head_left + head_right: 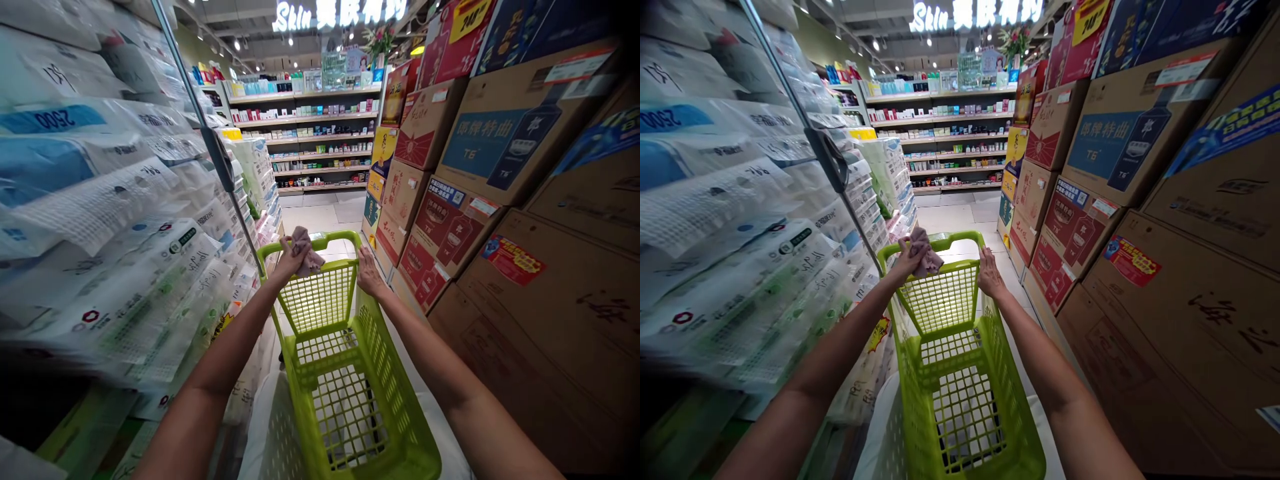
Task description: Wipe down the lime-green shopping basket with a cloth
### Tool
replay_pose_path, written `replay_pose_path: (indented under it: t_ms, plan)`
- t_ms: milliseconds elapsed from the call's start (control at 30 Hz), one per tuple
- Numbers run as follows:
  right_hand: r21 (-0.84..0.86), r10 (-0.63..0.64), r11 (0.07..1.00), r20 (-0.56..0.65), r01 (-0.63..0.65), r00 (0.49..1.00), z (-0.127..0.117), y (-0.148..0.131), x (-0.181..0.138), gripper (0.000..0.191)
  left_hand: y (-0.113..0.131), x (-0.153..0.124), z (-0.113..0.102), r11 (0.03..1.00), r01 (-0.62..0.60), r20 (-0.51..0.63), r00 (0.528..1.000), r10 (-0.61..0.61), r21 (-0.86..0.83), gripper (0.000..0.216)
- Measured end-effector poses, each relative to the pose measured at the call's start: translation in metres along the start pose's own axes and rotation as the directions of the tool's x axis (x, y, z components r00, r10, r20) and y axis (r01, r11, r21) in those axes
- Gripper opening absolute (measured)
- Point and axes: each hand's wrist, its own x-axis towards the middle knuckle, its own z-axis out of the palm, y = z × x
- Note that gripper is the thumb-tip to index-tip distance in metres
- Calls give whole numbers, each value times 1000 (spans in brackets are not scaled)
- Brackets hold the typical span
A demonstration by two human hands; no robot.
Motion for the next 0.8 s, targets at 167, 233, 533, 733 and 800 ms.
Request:
replay_pose_path:
  t_ms: [167, 233, 533, 733, 800]
  plan:
    - [21, -20, 1000, -27, 20, 999, 4, -3, 0, 86, -13, -19, 11, 868, -57, 67, 997, 27, 493, 50]
    - [39, -31, 999, -54, 33, 998, 6, -1, 0, 87, -20, -29, 17, 821, -129, 121, 990, 74, 556, 51]
    - [86, -85, 991, -148, 99, 985, 12, 12, -1, 89, -4, -13, 75, 719, -376, 298, 924, 241, 584, 56]
    - [51, -70, 996, -112, 76, 991, 5, 18, -2, 86, 5, 8, 105, 615, -559, 394, 829, 397, 556, 63]
    - [47, -61, 997, -114, 66, 992, 5, 20, -2, 84, -12, 4, 96, 526, -649, 409, 758, 508, 550, 54]
